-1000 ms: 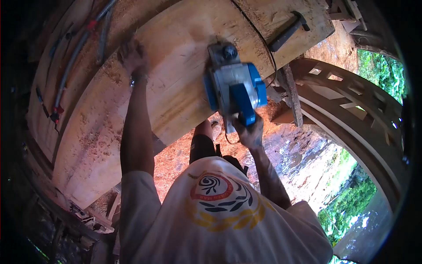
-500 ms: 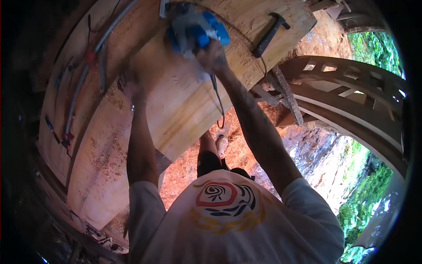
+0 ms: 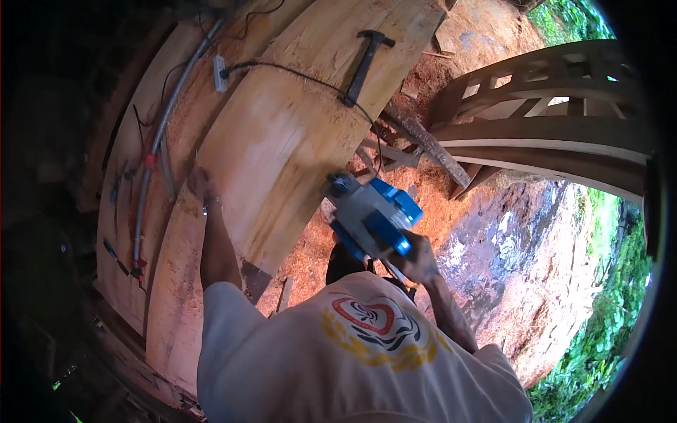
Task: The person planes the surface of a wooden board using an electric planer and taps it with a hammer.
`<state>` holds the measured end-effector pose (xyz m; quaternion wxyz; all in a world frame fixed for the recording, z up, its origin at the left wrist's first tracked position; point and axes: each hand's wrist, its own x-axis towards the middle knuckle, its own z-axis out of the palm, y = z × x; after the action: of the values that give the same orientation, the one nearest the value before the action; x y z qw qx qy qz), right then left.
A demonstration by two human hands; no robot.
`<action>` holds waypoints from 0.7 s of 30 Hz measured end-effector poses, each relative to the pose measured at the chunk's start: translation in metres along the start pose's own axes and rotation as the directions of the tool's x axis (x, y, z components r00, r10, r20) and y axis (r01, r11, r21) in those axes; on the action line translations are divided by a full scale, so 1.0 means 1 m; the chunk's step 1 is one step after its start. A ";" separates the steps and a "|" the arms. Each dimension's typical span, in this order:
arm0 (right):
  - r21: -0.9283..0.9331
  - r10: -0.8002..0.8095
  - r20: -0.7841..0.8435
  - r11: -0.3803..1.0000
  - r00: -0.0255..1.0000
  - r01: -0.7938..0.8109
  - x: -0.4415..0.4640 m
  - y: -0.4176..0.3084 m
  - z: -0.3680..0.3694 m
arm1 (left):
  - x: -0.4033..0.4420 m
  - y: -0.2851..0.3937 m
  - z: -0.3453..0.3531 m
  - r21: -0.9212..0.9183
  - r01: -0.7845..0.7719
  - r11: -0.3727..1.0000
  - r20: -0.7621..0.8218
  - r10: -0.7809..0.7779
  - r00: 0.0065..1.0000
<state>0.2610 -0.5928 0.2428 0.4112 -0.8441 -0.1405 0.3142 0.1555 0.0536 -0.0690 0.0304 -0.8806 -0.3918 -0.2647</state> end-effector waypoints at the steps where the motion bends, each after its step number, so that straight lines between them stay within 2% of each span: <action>1: 0.009 0.095 0.020 0.995 0.995 -0.095 -0.013 -0.016 -0.022 | 0.017 0.012 0.004 0.012 0.055 0.998 0.131 -0.056 0.990; 3: 0.285 0.181 -0.059 0.946 0.982 -0.158 -0.040 -0.007 -0.043 | 0.037 0.037 0.006 0.064 0.157 0.986 0.404 -0.169 0.899; 4: 0.413 0.246 -0.108 0.893 0.963 -0.181 -0.054 -0.004 -0.051 | 0.048 0.084 -0.007 -0.014 0.108 0.994 0.283 -0.100 0.954; 5: 0.442 0.280 -0.182 0.879 0.943 -0.176 -0.065 -0.022 -0.063 | 0.057 0.154 -0.029 -0.089 0.055 0.995 0.151 -0.041 0.988; 6: 0.526 0.332 -0.307 0.840 0.892 -0.132 -0.081 0.001 -0.062 | 0.064 0.205 -0.028 -0.210 -0.104 0.972 0.104 0.128 0.986; 7: 0.592 0.406 -0.321 0.791 0.855 -0.154 -0.089 -0.003 -0.071 | 0.070 0.255 -0.027 -0.318 -0.258 0.912 0.038 0.284 0.958; 8: 0.655 0.478 -0.330 0.737 0.814 -0.167 -0.096 -0.009 -0.078 | 0.076 0.316 -0.044 -0.518 -0.307 0.798 0.000 0.360 0.933; 10: 0.703 0.562 -0.499 0.708 0.660 -0.070 -0.103 -0.017 -0.078 | 0.085 0.417 -0.054 -0.591 -0.275 0.758 0.195 0.465 0.863; 11: 0.718 0.597 -0.568 0.696 0.567 -0.015 -0.106 -0.021 -0.077 | 0.086 0.461 -0.063 -0.599 -0.277 0.751 0.238 0.497 0.834; 12: 0.729 0.610 -0.595 0.684 0.524 0.031 -0.110 -0.029 -0.078 | 0.086 0.497 -0.071 -0.606 -0.273 0.747 0.283 0.524 0.803; 13: 0.736 0.621 -0.616 0.673 0.485 0.074 -0.114 -0.037 -0.080 | 0.076 0.524 -0.061 -0.548 -0.253 0.798 0.320 0.479 0.818; 14: 0.742 0.630 -0.632 0.661 0.451 0.117 -0.119 -0.041 -0.084 | 0.065 0.545 -0.041 -0.481 -0.228 0.847 0.355 0.426 0.832; 15: 0.736 0.642 -0.646 0.667 0.412 0.116 -0.130 -0.035 -0.084 | 0.063 0.562 -0.021 -0.504 -0.103 0.857 0.489 0.382 0.784; 17: 0.733 0.662 -0.659 0.672 0.356 0.106 -0.155 -0.007 -0.086 | 0.072 0.577 0.012 -0.478 0.157 0.864 0.724 0.286 0.627; 19: 0.750 0.691 -0.642 0.656 0.333 0.086 -0.157 -0.012 -0.091 | 0.077 0.565 0.010 -0.447 -0.069 0.892 0.665 0.382 0.642; 20: 0.746 0.696 -0.643 0.664 0.321 0.053 -0.170 0.010 -0.092 | 0.085 0.552 0.010 -0.422 -0.192 0.886 0.635 0.440 0.635; 21: 0.755 0.708 -0.633 0.654 0.313 0.047 -0.175 0.015 -0.091 | 0.079 0.534 0.021 -0.433 -0.110 0.895 0.631 0.388 0.671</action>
<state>0.1861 -0.7440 0.3459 0.6003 -0.6753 0.4200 -0.0846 0.5859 -0.2568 0.0335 -0.2456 -0.9497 -0.1917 0.0310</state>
